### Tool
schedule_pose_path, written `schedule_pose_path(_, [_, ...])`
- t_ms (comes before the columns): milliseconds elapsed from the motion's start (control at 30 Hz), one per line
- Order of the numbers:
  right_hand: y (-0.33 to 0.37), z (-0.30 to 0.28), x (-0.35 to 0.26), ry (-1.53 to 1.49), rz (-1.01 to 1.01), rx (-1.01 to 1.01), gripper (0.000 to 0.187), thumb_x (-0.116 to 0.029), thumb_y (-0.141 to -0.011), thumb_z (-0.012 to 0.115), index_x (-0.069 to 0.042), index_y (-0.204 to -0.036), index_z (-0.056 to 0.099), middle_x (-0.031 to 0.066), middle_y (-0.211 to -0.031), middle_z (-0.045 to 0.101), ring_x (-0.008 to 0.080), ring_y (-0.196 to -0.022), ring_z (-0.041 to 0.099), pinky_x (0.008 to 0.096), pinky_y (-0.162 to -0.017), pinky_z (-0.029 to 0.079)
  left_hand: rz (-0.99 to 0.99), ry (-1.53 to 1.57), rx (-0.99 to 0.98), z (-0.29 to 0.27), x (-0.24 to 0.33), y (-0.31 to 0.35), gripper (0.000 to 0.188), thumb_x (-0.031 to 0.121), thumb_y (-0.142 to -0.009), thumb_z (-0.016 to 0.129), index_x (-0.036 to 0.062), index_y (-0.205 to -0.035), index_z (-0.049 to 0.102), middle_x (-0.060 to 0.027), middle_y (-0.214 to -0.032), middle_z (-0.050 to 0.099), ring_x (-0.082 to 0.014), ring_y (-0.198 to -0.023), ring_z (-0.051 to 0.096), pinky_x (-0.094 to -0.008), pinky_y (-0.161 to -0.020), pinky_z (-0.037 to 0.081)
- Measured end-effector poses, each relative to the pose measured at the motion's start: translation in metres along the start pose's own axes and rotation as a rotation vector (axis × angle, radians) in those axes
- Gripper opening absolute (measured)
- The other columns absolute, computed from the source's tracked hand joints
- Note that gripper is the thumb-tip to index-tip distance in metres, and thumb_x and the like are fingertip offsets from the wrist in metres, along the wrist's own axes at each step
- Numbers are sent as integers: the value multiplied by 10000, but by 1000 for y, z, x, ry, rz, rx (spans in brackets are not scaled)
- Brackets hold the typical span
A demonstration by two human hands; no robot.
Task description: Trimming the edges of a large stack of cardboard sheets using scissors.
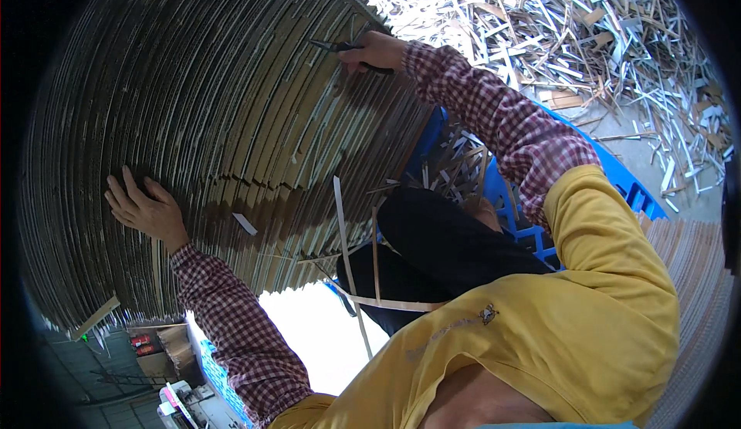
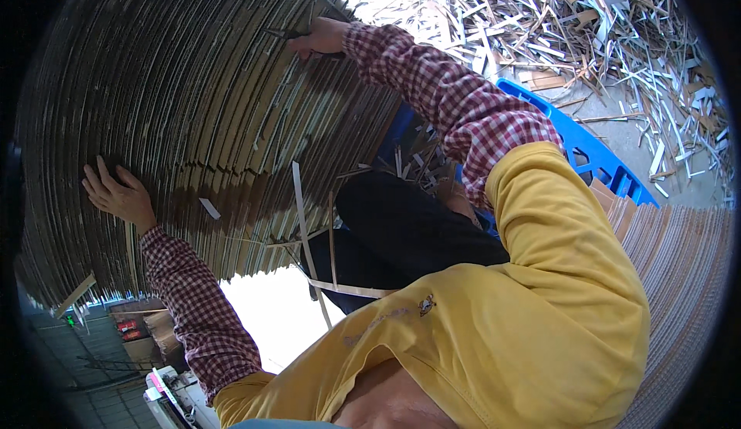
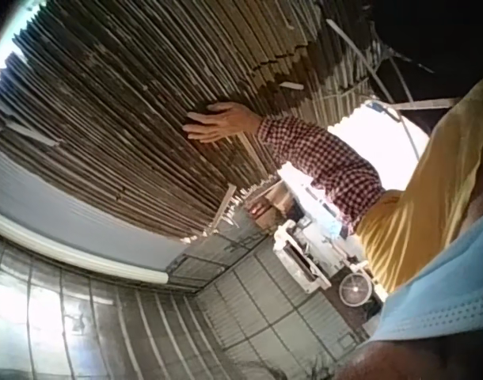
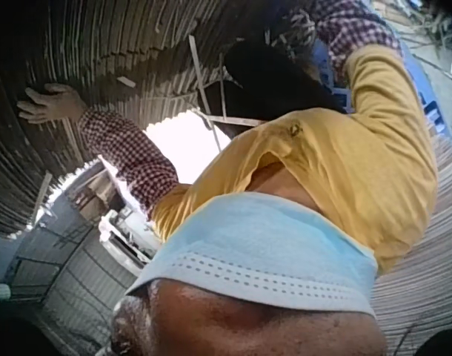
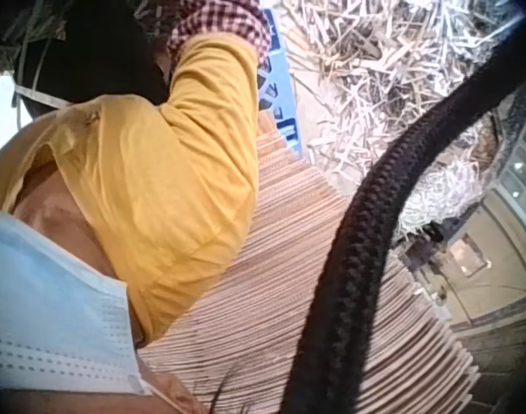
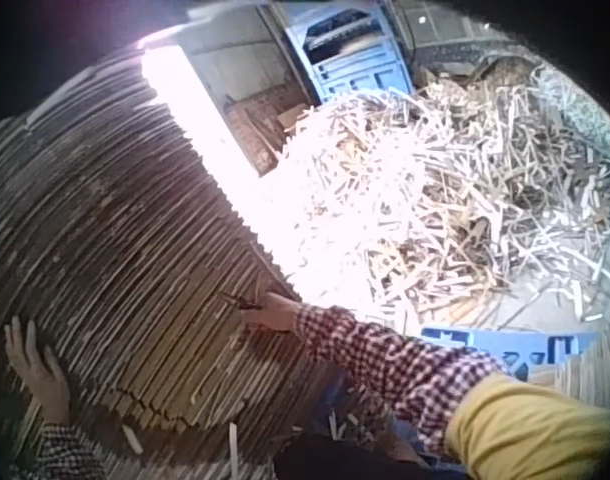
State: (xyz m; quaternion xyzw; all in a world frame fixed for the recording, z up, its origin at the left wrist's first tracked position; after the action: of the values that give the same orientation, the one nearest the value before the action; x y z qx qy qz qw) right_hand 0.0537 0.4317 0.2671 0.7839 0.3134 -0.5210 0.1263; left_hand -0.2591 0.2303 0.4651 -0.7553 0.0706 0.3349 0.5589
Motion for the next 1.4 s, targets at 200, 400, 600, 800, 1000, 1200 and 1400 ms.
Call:
schedule_pose_path(200, [-6,7,-1,-31,146,41,452,-452,-848,484,-34,-827,655,63,-728,599,140,-631,539,329,-611,466,-9,1,11,-3,-2,2,350,274,-878,451,187,-1217,469,-66,-1307,384,-318,-1217,334,-537,-964,296])
schedule_pose_path(400, [-12,4,0,-25,142,60,483,-486,-845,460,-69,-710,663,41,-624,577,135,-554,526,322,-556,467,-14,-8,3,-2,-3,1,356,272,-876,459,185,-1221,465,-65,-1309,383,-311,-1220,332,-512,-984,281])
schedule_pose_path(600, [23,18,5,-59,174,154,461,-434,-830,500,-6,-704,616,88,-585,545,149,-550,526,335,-539,439,-8,7,6,-4,-3,1,359,261,-876,464,186,-1227,456,-60,-1313,377,-307,-1223,327,-502,-993,273])
schedule_pose_path(800, [116,21,32,70,172,-113,420,-388,-810,534,16,-736,618,117,-656,597,185,-628,568,333,-597,447,-21,-23,-3,-7,-5,2,355,262,-883,452,185,-1229,454,-55,-1323,362,-301,-1220,326,-501,-987,284])
schedule_pose_path(1000, [77,0,18,54,121,-93,404,-437,-804,552,-52,-767,669,68,-691,618,149,-687,571,317,-668,446,2,-5,21,-5,-2,-1,353,261,-884,445,184,-1228,455,-60,-1319,367,-301,-1222,327,-505,-987,282])
schedule_pose_path(1200, [-11,-21,9,57,107,82,478,-503,-817,500,-58,-760,665,43,-726,595,163,-675,553,320,-646,491,-2,-10,-15,-3,-2,1,376,267,-882,454,184,-1248,429,-60,-1328,349,-301,-1231,309,-521,-984,270])
schedule_pose_path(1400, [-19,-14,0,-7,231,44,513,-515,-834,454,-50,-759,658,27,-758,585,165,-651,546,333,-640,523,0,-9,-9,-4,-4,2,371,256,-883,453,180,-1245,432,-61,-1324,356,-306,-1226,316,-520,-982,275])
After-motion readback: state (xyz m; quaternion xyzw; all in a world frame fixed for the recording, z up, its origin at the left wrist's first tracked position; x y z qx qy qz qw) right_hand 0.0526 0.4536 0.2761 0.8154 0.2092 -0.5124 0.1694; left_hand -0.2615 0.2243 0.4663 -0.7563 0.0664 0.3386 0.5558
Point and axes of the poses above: each hand's wrist, its own y-axis away from the middle knuckle, its own z-axis out of the palm, x = y × z, the point moved 2 cm from there along -y, towards the middle knuckle
